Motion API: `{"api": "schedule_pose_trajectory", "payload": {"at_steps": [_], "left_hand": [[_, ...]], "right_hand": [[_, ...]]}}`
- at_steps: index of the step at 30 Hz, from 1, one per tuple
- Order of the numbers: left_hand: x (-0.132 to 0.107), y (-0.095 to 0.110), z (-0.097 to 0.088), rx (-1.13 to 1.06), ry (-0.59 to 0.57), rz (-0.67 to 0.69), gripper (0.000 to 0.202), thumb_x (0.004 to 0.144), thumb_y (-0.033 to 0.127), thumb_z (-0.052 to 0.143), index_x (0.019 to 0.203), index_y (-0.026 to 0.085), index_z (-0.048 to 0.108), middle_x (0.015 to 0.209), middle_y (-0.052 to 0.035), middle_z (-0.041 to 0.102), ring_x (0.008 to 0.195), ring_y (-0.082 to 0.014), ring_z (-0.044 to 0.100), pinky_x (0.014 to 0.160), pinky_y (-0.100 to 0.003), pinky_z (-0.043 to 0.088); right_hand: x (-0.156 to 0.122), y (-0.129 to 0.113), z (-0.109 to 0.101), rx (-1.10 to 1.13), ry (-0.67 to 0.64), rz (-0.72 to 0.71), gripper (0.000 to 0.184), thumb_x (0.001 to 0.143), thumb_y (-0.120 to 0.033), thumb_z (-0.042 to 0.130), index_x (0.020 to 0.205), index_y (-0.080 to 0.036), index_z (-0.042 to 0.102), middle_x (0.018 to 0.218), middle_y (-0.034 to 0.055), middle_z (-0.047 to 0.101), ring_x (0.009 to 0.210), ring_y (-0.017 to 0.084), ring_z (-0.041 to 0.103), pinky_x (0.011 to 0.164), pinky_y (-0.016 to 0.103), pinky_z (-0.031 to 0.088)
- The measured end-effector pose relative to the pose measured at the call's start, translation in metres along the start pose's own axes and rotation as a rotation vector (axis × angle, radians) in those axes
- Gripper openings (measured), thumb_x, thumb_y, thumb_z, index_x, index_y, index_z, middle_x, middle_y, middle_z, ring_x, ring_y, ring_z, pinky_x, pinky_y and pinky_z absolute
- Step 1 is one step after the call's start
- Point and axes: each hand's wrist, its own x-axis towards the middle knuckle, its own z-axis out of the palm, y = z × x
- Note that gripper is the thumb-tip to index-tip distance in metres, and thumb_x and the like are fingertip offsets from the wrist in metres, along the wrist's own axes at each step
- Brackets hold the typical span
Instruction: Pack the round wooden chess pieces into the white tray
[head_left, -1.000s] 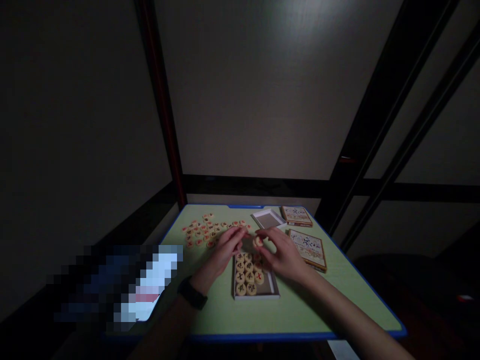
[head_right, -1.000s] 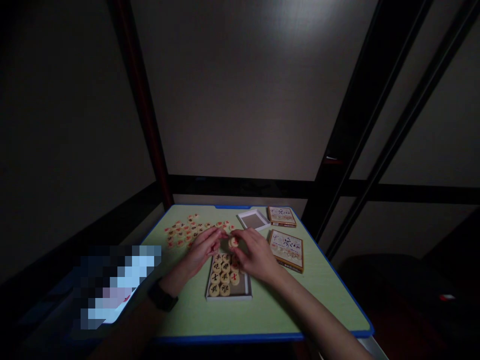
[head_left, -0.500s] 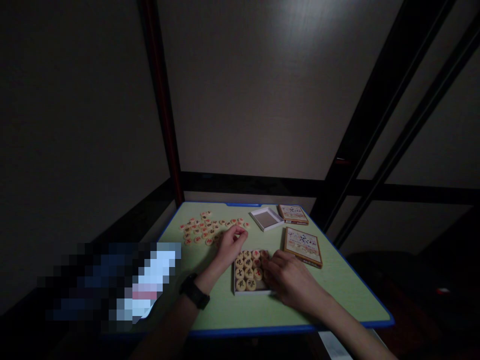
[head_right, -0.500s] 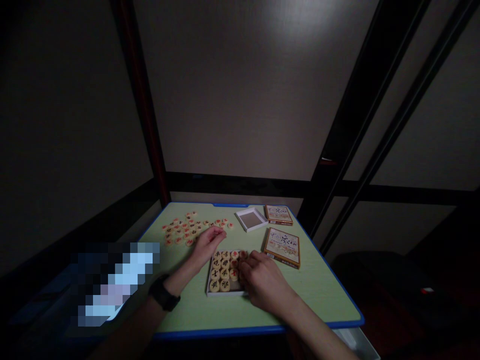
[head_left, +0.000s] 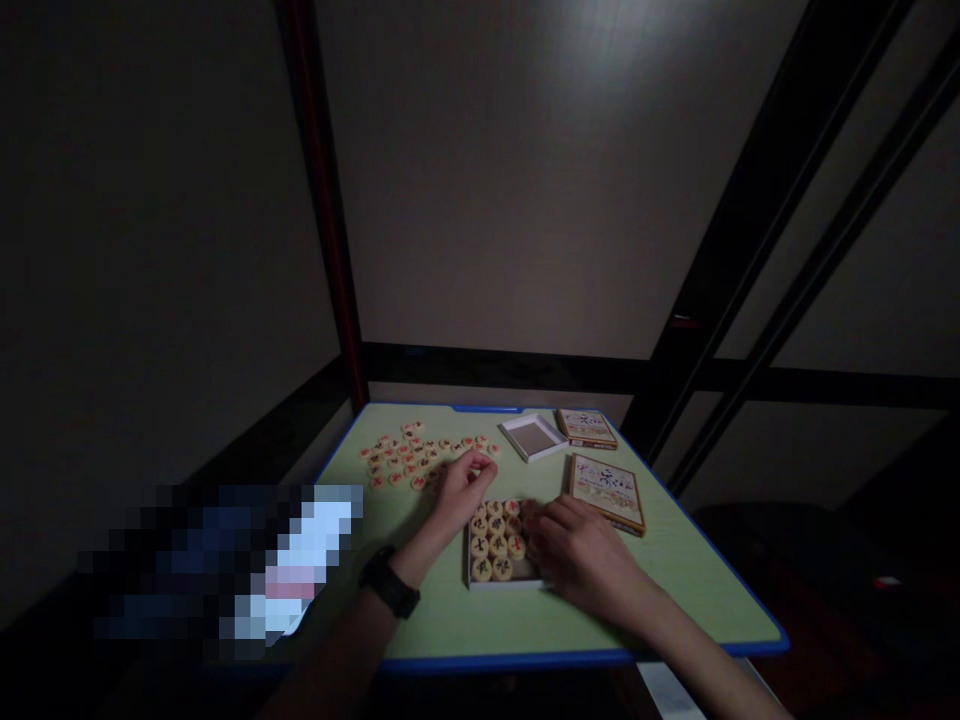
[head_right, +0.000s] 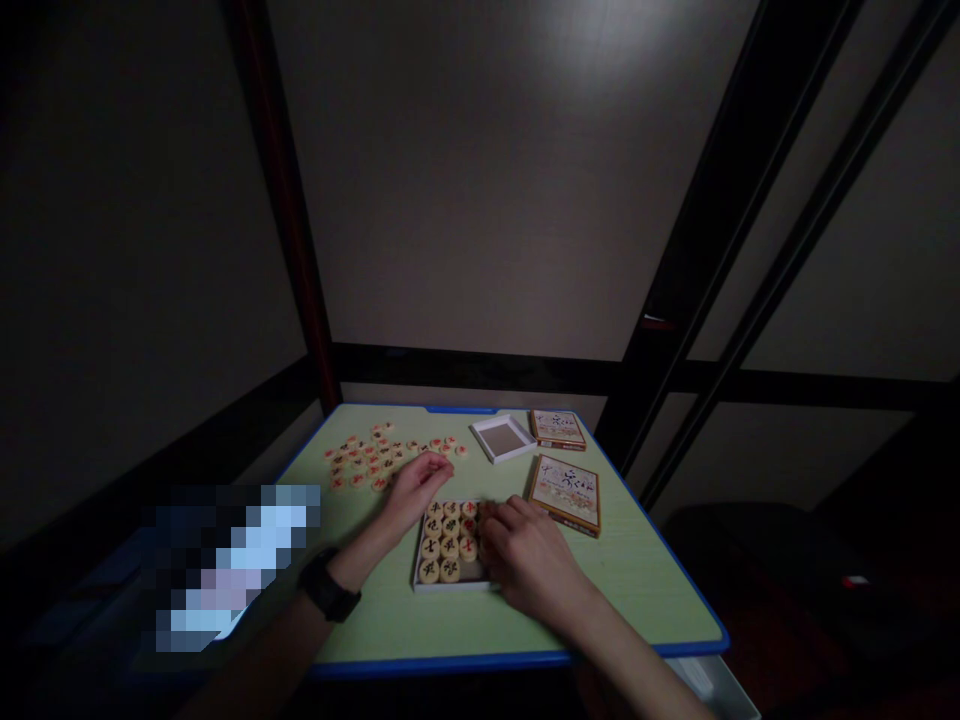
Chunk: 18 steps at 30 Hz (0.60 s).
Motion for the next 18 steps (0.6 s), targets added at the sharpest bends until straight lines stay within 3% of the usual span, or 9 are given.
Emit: {"api": "schedule_pose_trajectory", "payload": {"at_steps": [5, 9, 18], "left_hand": [[-0.001, 0.002, -0.001, 0.004, -0.005, -0.016, 0.008, 0.067, 0.021, 0.073, 0.065, 0.020, 0.065, 0.070, 0.0000, 0.064, 0.073, -0.0165, 0.057, 0.072, -0.027, 0.042], [-0.002, 0.004, -0.002, 0.031, -0.028, -0.002, 0.008, 0.069, 0.021, 0.073, 0.067, 0.020, 0.065, 0.071, -0.0004, 0.064, 0.075, -0.0168, 0.057, 0.074, -0.027, 0.043], [-0.003, 0.003, -0.003, 0.073, -0.054, 0.023, 0.007, 0.071, 0.024, 0.068, 0.070, 0.019, 0.064, 0.073, 0.0005, 0.065, 0.075, -0.0152, 0.059, 0.072, -0.025, 0.046]], "right_hand": [[-0.001, 0.013, -0.007, 0.212, 0.031, 0.110, 0.017, 0.075, -0.014, 0.075, 0.088, -0.019, 0.067, 0.093, 0.0056, 0.065, 0.088, 0.023, 0.060, 0.076, 0.033, 0.047], [0.003, 0.012, -0.001, 0.211, -0.057, 0.148, 0.025, 0.067, -0.012, 0.081, 0.087, -0.021, 0.070, 0.089, 0.0040, 0.065, 0.084, 0.022, 0.062, 0.073, 0.030, 0.047], [0.011, 0.009, 0.005, 0.198, -0.213, 0.152, 0.028, 0.067, -0.012, 0.073, 0.094, -0.019, 0.070, 0.094, 0.0061, 0.068, 0.089, 0.022, 0.061, 0.077, 0.027, 0.044]]}}
